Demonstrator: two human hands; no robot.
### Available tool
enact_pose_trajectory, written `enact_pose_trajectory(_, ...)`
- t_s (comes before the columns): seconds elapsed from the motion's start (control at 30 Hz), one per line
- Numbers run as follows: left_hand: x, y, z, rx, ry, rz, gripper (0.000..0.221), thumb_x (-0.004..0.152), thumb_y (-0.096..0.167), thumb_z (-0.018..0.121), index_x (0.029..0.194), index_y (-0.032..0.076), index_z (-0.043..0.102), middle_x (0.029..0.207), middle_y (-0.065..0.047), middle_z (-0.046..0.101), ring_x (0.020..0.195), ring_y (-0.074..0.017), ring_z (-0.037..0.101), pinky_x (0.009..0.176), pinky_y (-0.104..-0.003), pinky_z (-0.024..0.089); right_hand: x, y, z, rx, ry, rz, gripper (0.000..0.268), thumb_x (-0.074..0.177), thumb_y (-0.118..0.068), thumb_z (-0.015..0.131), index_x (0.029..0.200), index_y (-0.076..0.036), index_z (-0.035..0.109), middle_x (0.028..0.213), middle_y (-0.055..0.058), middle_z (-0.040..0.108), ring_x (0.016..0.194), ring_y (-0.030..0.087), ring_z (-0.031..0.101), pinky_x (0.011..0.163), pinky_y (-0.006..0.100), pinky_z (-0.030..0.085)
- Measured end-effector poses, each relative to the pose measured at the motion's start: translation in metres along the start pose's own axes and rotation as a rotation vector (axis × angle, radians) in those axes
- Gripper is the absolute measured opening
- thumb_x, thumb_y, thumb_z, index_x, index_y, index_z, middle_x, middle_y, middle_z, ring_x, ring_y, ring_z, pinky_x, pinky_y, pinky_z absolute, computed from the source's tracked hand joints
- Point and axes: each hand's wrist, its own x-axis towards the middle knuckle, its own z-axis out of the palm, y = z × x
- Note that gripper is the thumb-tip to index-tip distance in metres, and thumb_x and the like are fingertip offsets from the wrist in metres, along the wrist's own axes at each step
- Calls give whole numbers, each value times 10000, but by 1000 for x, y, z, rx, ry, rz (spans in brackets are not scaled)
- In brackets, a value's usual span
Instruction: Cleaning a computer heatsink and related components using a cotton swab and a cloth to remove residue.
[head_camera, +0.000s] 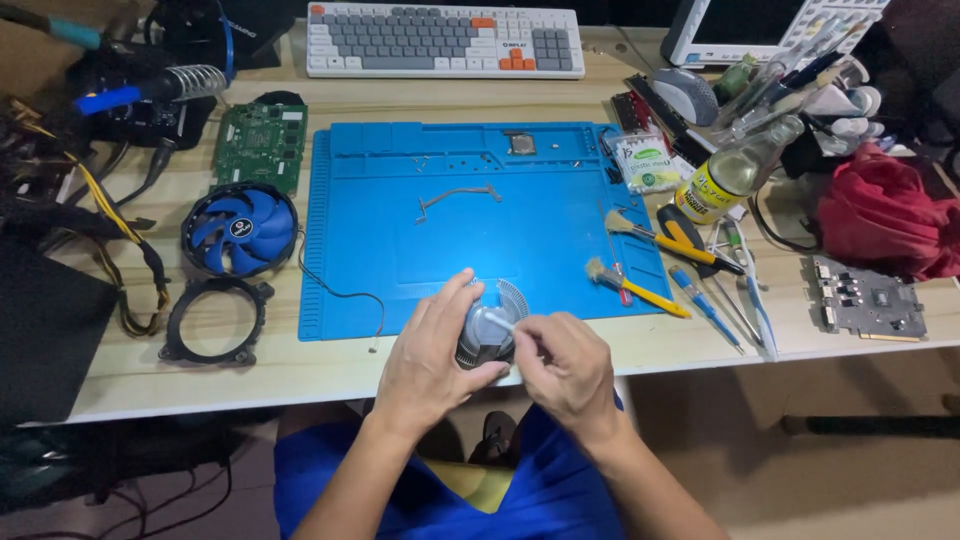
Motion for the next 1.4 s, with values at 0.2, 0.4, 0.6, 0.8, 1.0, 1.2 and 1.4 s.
enact_pose_trajectory(0.2,-1,0,0,54,33,17,1020,666,429,1038,1532,109,604,1555,-130,634,1197,-364,699,1011,-507,595,-1,-8,4,15,31,16,77,941,-117,803,877,-158,806,581,46,614,547,307,666,558,388,583)
enact_pose_trajectory(0.4,-5,-5,9,131,82,7,1018,641,463,1058,1482,104,612,1471,-141,624,1210,-363,688,974,-495,596,-6,-20,12,21,62,34,102,943,-110,804,852,-157,793,550,35,585,512,306,648,542,380,580)
enact_pose_trajectory(0.6,-5,-2,4,121,17,12,796,841,349,971,1462,55,568,1513,-194,557,1394,-391,613,1109,-527,560,-13,-27,11,31,-9,29,32,957,-20,735,956,-48,750,738,73,707,584,217,612,585,356,515)
enact_pose_trajectory(0.8,-8,-6,6,146,-2,30,1019,738,474,1067,1494,56,526,1542,-196,529,1376,-394,612,1095,-521,561,-20,-16,11,18,41,181,30,969,-46,722,950,-63,738,792,55,747,604,163,636,558,319,505)
enact_pose_trajectory(1.0,-3,1,6,83,82,-2,1031,607,439,1084,1454,77,618,1415,-189,639,1252,-410,698,1001,-540,601,-10,-15,10,26,146,161,101,904,-28,782,841,-106,784,547,70,652,499,306,648,514,354,561)
enact_pose_trajectory(1.2,-4,-1,6,112,71,-3,1043,607,453,1074,1471,96,613,1451,-161,634,1289,-389,687,1008,-523,595,-7,-22,14,30,127,115,93,897,-52,815,851,-133,812,576,46,684,513,293,682,527,367,588)
enact_pose_trajectory(1.4,-4,-1,6,111,78,9,1015,669,545,1021,1483,92,618,1474,-159,646,1187,-366,711,949,-497,594,-14,-1,-7,62,-2,122,84,904,-104,829,831,-135,802,537,41,622,499,280,636,521,378,566)
